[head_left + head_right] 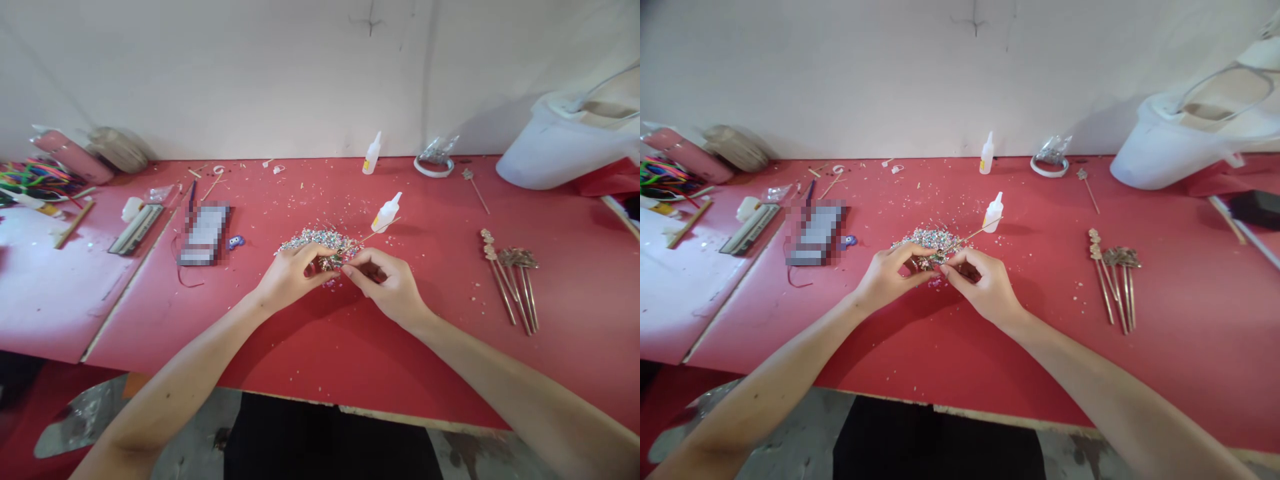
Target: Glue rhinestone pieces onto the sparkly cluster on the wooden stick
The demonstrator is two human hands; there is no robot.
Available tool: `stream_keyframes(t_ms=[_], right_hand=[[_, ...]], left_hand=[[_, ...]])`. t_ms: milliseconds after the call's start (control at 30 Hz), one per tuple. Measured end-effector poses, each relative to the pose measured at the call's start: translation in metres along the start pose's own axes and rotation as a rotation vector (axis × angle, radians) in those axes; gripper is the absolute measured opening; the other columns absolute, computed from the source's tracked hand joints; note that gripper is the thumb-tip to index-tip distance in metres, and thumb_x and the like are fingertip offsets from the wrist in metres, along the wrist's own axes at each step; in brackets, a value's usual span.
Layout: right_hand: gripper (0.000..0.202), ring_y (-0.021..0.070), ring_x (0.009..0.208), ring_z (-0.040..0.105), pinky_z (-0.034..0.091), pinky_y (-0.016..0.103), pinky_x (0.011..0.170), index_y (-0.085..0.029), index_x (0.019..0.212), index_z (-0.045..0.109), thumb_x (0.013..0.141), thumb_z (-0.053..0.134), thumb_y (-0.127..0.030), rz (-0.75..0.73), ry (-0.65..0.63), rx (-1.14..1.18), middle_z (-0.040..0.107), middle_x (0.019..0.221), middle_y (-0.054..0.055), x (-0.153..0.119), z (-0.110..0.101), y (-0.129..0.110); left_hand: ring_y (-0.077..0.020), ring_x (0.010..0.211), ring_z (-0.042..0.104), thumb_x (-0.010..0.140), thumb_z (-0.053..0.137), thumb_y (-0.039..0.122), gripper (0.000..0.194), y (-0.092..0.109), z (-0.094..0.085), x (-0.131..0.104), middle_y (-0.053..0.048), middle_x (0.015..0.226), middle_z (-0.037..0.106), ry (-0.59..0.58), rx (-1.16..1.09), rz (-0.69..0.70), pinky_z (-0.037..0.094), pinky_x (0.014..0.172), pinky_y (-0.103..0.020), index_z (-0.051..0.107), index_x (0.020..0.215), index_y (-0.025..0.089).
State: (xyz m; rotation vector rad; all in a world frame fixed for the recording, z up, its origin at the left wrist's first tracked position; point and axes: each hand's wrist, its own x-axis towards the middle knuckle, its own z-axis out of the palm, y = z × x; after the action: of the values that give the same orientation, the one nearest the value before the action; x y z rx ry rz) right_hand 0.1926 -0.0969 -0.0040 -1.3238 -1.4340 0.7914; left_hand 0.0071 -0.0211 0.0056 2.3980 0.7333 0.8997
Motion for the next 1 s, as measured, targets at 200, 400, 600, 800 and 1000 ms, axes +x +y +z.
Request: stream_keyframes(t_ms=[200,400,600,800,1000], right_hand=[[0.018,0.0076,0.049,0.043,0.036,0.025,0.047,-0.02,0.074,0.058,0.084,0.064,-0.034,0.063,-0.003,0.048,0.052,0.06,-0.004,0.0,-0.0008,-0.0021],[0.02,0.0072,0.047,0.042,0.034,0.024,0.045,-0.02,0.074,0.058,0.084,0.065,-0.036,0.101,0.0,0.094,0.05,0.057,-0.004,0.0013,-0.0024,-0.0041],[0.021,0.0071,0.047,0.042,0.034,0.024,0.045,-0.02,0.073,0.058,0.083,0.066,-0.036,0.117,-0.01,0.122,0.051,0.057,-0.004,0.0008,-0.0007,-0.0052],[0.023,0.0076,0.047,0.042,0.035,0.025,0.045,-0.019,0.072,0.059,0.082,0.067,-0.038,0.13,-0.001,0.115,0.052,0.057,-0.004,0.0,0.0004,-0.0046],[0.023,0.0073,0.047,0.042,0.035,0.024,0.045,-0.02,0.072,0.058,0.083,0.066,-0.038,0.127,-0.009,0.113,0.052,0.057,-0.004,-0.0002,0.0005,-0.0033]], left_hand=[[-0.0078,0.059,0.061,0.082,0.07,0.036,0.027,0.0009,0.0001,0.0001,-0.002,0.085,0.071,0.01,0.004,0.006,0.053,0.058,-0.019,0.063,0.101,0.018],[-0.0086,0.06,0.062,0.083,0.069,0.039,0.03,-0.0016,0.0001,-0.0003,-0.002,0.084,0.071,-0.001,0.013,0.008,0.053,0.06,-0.021,0.063,0.102,0.017],[-0.0083,0.059,0.06,0.083,0.069,0.037,0.029,-0.0024,0.001,-0.0014,-0.002,0.083,0.07,0.003,0.034,0.022,0.052,0.058,-0.02,0.063,0.102,0.017],[-0.0078,0.057,0.06,0.084,0.067,0.039,0.028,-0.0027,0.0034,-0.0028,-0.002,0.086,0.07,0.031,0.084,0.051,0.051,0.055,-0.02,0.062,0.101,0.017],[-0.0081,0.057,0.061,0.084,0.067,0.04,0.028,-0.0019,0.0032,-0.0027,-0.002,0.084,0.07,0.037,0.109,0.058,0.05,0.056,-0.019,0.062,0.1,0.018]])
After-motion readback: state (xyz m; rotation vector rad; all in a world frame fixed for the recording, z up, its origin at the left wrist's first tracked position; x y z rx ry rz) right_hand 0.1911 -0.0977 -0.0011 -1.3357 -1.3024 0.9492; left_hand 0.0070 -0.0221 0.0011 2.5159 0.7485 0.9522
